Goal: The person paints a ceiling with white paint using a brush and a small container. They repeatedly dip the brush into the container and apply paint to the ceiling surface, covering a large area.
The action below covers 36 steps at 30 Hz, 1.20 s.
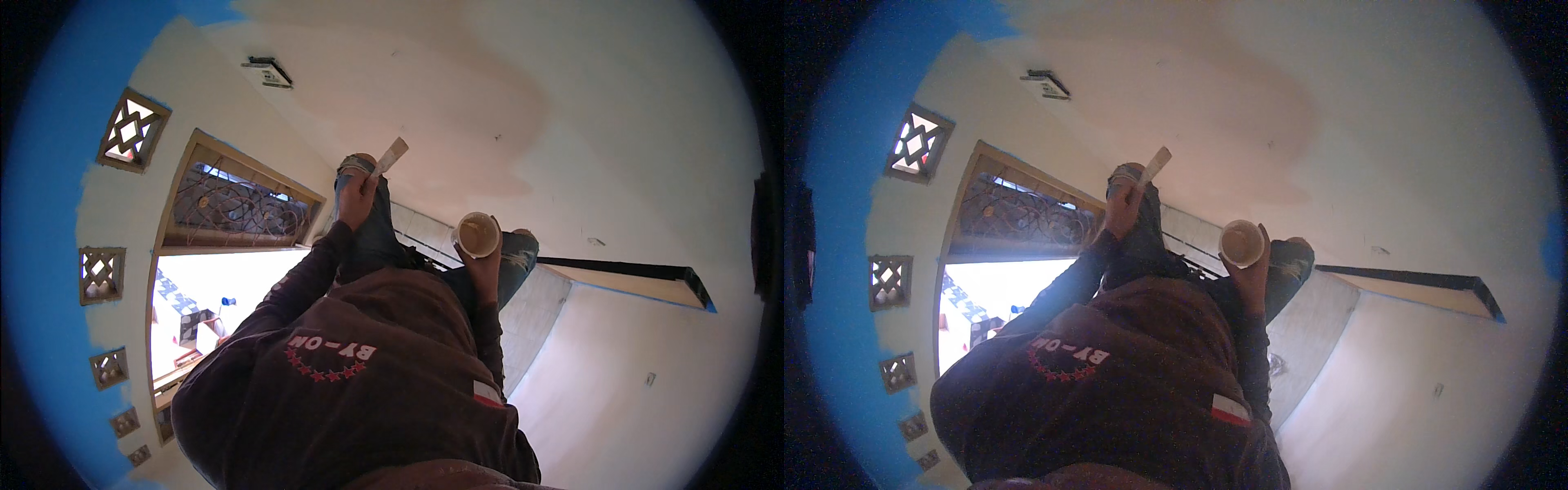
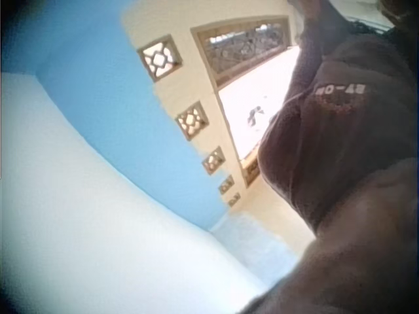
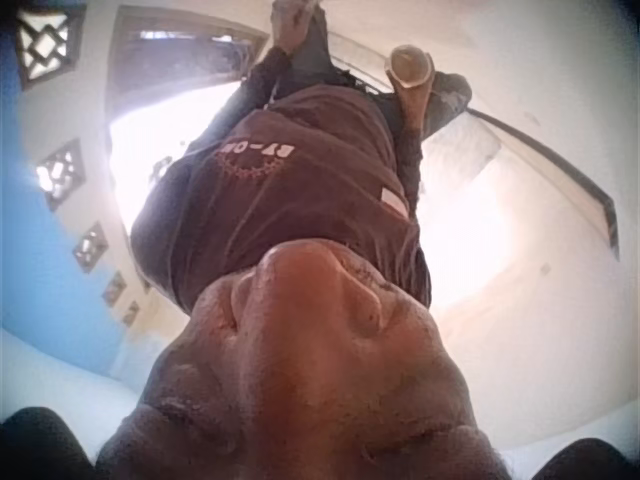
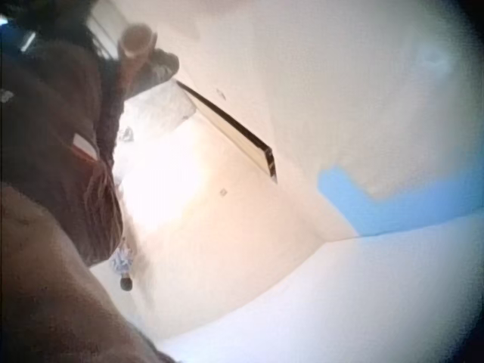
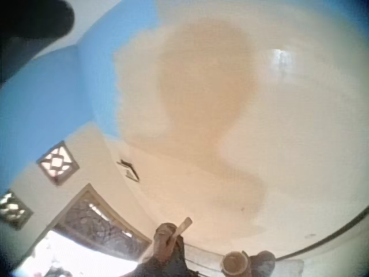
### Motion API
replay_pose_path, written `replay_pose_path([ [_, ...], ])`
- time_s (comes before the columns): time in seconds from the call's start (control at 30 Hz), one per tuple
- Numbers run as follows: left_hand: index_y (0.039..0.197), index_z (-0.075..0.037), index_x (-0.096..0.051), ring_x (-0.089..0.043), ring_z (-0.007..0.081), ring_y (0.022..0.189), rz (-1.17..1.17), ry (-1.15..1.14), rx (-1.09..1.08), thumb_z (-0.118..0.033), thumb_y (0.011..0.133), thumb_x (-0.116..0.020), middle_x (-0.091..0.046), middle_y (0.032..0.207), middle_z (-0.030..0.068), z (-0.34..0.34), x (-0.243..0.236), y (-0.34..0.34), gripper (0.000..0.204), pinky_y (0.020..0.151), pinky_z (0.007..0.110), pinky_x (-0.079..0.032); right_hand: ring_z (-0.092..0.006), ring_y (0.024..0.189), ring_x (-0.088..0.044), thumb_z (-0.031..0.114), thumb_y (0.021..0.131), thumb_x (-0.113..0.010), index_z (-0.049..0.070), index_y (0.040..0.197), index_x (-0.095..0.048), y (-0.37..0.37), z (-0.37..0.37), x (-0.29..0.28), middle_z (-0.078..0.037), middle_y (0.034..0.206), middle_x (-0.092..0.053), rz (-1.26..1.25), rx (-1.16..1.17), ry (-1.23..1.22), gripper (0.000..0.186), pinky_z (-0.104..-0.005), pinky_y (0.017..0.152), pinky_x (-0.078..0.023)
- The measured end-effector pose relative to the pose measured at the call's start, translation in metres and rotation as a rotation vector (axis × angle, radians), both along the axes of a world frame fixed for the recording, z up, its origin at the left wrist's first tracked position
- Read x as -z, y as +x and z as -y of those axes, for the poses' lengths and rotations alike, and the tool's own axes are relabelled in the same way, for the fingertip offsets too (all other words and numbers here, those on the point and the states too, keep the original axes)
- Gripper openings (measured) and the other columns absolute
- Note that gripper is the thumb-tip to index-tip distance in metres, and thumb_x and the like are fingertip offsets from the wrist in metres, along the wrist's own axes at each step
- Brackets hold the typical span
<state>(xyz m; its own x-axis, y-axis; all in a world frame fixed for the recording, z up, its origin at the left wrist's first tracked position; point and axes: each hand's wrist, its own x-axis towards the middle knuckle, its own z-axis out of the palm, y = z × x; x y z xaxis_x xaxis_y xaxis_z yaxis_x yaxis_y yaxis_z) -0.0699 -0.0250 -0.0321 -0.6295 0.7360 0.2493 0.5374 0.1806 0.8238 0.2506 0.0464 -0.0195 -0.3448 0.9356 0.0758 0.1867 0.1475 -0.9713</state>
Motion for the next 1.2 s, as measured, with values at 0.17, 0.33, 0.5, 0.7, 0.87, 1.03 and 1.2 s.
replay_pose_path([
  [0.17, 0.095, 0.001, -0.064, -0.060, 0.0262, 0.065, -0.015, -0.041, -0.023, -0.025, 0.100, -0.058, -0.063, 0.076, 0.0163, 0.001, 0.004, -0.004, 0.028, 0.060, 0.038, -0.046, -0.0288, 0.129, -0.051, 0.014, 0.072, -0.088, 0.001, 0.150, -0.027, -0.001, -0.001, -0.001, -0.018, 0.138, -0.049, -0.015, -0.017, 0.001, 0.100, -0.0410, 0.107, -0.043],
  [0.33, 0.097, -0.002, -0.059, -0.057, 0.0231, 0.065, 0.208, -0.023, -0.105, -0.025, 0.103, -0.049, -0.059, 0.074, 0.0120, 0.001, 0.024, -0.014, 0.026, 0.060, 0.037, -0.045, -0.0287, 0.129, -0.051, 0.015, 0.072, -0.089, 0.002, 0.150, -0.025, 0.000, 0.000, -0.004, -0.017, 0.138, -0.049, -0.017, -0.027, -0.007, 0.102, -0.0409, 0.107, -0.043],
  [0.5, 0.094, -0.004, -0.056, -0.055, 0.0213, 0.063, 0.190, -0.019, -0.117, -0.024, 0.104, -0.047, -0.055, 0.072, 0.0090, -0.001, 0.014, -0.010, 0.024, 0.059, 0.037, -0.043, -0.0290, 0.128, -0.051, 0.017, 0.071, -0.090, 0.002, 0.151, -0.024, 0.000, 0.000, 0.005, -0.017, 0.138, -0.049, -0.036, -0.011, -0.010, 0.104, -0.0413, 0.107, -0.044],
  [0.7, 0.096, -0.004, -0.058, -0.058, 0.0213, 0.066, 0.127, -0.005, -0.100, -0.026, 0.104, -0.047, -0.059, 0.074, 0.0088, -0.002, 0.017, -0.009, 0.026, 0.061, 0.037, -0.045, -0.0293, 0.128, -0.052, 0.016, 0.069, -0.092, 0.003, 0.151, -0.025, 0.001, -0.002, 0.012, -0.017, 0.138, -0.049, -0.009, 0.007, 0.019, 0.107, -0.0418, 0.107, -0.044],
  [0.87, 0.102, -0.003, -0.056, -0.061, 0.0342, 0.071, 0.086, -0.004, -0.101, -0.027, 0.104, -0.047, -0.062, 0.079, 0.0160, -0.005, 0.011, -0.006, 0.026, 0.064, 0.043, -0.047, -0.0292, 0.129, -0.051, 0.014, 0.068, -0.091, 0.003, 0.150, -0.026, 0.000, 0.000, 0.003, -0.017, 0.138, -0.048, -0.013, 0.005, 0.000, 0.105, -0.0418, 0.107, -0.044],
  [1.03, 0.110, 0.000, -0.048, -0.059, 0.0534, 0.083, 0.051, -0.051, -0.277, -0.025, 0.105, -0.045, -0.063, 0.089, 0.0300, -0.041, 0.011, -0.049, 0.026, 0.070, 0.054, -0.046, -0.0296, 0.127, -0.052, 0.013, 0.069, -0.090, 0.003, 0.149, -0.028, -0.001, 0.001, 0.006, -0.017, 0.137, -0.049, -0.022, 0.014, -0.013, 0.102, -0.0417, 0.106, -0.045],
  [1.2, 0.114, 0.002, -0.041, -0.060, 0.0544, 0.091, -0.010, -0.046, -0.381, -0.021, 0.104, -0.044, -0.062, 0.092, 0.0345, -0.125, -0.022, -0.116, 0.025, 0.073, 0.058, -0.046, -0.0293, 0.128, -0.051, 0.015, 0.070, -0.091, 0.001, 0.148, -0.028, 0.002, -0.002, 0.010, -0.018, 0.137, -0.049, 0.018, 0.002, 0.037, 0.101, -0.0409, 0.106, -0.044],
])
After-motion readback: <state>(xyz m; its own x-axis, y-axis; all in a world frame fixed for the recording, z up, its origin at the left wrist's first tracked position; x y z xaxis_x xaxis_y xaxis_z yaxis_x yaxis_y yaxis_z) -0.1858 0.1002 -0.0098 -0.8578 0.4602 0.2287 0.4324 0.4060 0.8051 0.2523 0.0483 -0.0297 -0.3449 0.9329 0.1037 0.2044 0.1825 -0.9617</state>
